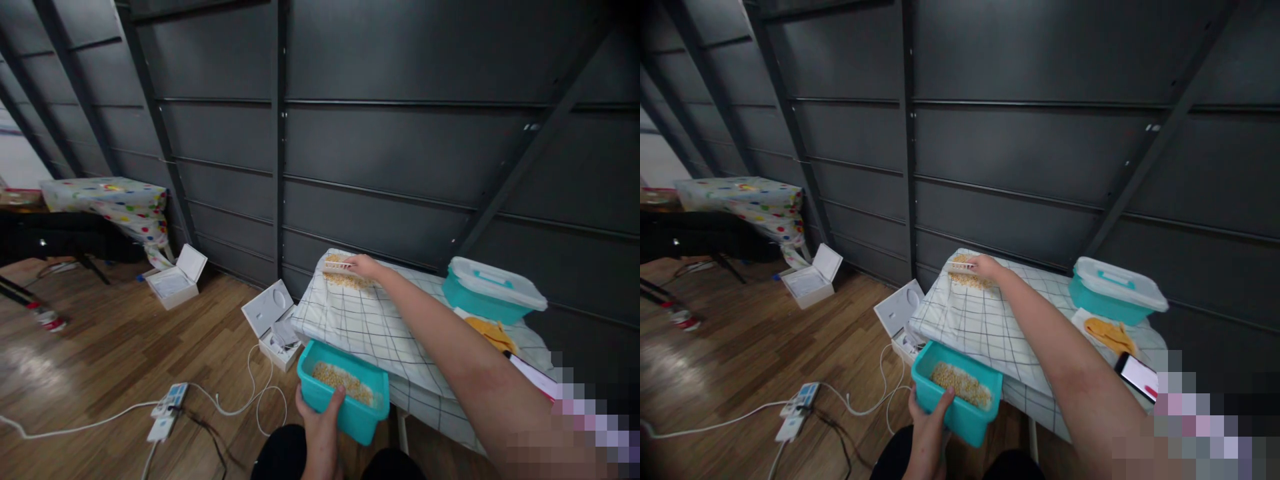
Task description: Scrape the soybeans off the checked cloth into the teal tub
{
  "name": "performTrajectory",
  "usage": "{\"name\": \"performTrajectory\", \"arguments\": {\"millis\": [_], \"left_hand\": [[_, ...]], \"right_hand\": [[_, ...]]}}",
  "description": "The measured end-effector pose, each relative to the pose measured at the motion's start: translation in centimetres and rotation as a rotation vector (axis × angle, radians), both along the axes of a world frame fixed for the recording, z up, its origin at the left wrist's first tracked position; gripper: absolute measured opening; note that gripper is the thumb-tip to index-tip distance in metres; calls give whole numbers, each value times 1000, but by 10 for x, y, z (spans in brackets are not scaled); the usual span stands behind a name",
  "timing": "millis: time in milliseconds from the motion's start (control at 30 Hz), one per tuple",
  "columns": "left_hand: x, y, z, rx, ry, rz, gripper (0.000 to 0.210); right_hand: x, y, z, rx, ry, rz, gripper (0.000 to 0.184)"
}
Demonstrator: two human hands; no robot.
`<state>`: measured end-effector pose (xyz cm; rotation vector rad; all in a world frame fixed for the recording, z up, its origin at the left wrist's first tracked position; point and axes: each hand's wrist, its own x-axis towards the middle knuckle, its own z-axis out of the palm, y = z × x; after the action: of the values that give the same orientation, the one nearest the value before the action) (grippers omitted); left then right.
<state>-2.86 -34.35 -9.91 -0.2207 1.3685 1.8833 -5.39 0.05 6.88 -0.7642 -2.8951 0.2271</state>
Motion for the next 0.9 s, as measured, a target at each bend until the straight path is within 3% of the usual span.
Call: {"name": "performTrajectory", "arguments": {"millis": [333,733,900], "left_hand": [[-1,-9,-2,0,70,-1,105],[8,-21,19,44,77,-4,97],[7,-21,16,-33,106,12,101]], "right_hand": [[23,-4,-4,-141,34,155,34],[50,-27,0,-201,6,170,32],[66,-37,-11,-206,31,155,31]]}}
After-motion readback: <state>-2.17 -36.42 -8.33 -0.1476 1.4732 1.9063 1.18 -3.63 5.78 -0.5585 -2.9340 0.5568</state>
